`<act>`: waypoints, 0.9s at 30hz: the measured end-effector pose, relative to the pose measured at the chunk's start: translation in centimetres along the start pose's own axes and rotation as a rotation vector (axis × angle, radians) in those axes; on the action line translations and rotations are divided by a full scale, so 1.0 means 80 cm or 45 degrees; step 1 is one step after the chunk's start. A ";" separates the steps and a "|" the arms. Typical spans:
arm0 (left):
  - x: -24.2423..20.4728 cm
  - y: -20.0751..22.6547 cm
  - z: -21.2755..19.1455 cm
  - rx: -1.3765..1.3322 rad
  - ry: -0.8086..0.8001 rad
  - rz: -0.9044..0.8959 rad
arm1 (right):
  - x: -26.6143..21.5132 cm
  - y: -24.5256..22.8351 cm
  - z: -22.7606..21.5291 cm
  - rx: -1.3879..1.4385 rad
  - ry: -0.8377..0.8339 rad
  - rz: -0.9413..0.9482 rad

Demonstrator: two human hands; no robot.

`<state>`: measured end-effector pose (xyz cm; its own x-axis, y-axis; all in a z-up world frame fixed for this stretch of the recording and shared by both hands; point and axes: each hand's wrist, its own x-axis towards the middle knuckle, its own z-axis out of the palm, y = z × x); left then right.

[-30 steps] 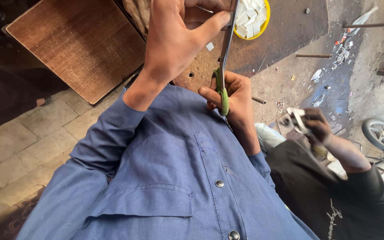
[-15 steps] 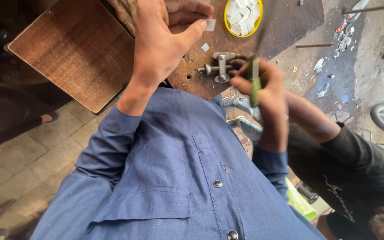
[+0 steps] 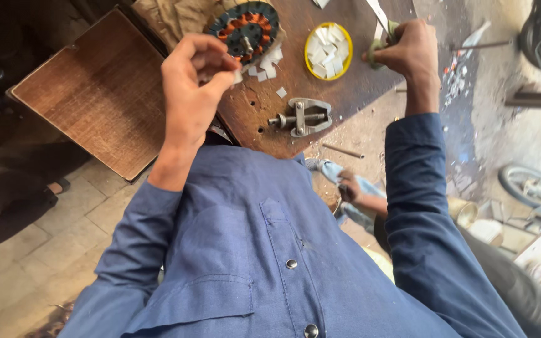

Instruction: The person cuts small white rectangular pieces using scissors and places them into the slots of a circular motor stator. The person handles the stator and the white pieces repeatedly, arranging them into the component.

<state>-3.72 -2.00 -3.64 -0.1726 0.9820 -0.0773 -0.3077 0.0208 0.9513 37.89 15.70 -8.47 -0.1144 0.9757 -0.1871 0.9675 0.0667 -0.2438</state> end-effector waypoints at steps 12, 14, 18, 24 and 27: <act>-0.033 -0.048 -0.073 -0.073 0.522 -0.137 | -0.160 -0.159 0.006 0.045 -0.235 -0.755; -0.031 -0.060 -0.077 -0.115 0.548 -0.229 | -0.178 -0.184 0.012 0.058 -0.204 -0.772; -0.032 -0.087 -0.081 -0.281 0.479 -0.317 | -0.180 -0.207 0.009 0.055 -0.277 -0.681; -0.042 -0.096 -0.083 -0.280 0.498 -0.399 | -0.171 -0.196 0.023 0.096 -0.312 -0.672; -0.049 -0.095 -0.085 -0.273 0.543 -0.435 | -0.168 -0.187 0.042 0.470 -0.455 -0.543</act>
<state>-7.03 -7.29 -12.60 -0.3779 0.7629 -0.5245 -0.5870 0.2407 0.7730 24.16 0.89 -5.52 -0.5992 0.7460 -0.2907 0.6875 0.2933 -0.6644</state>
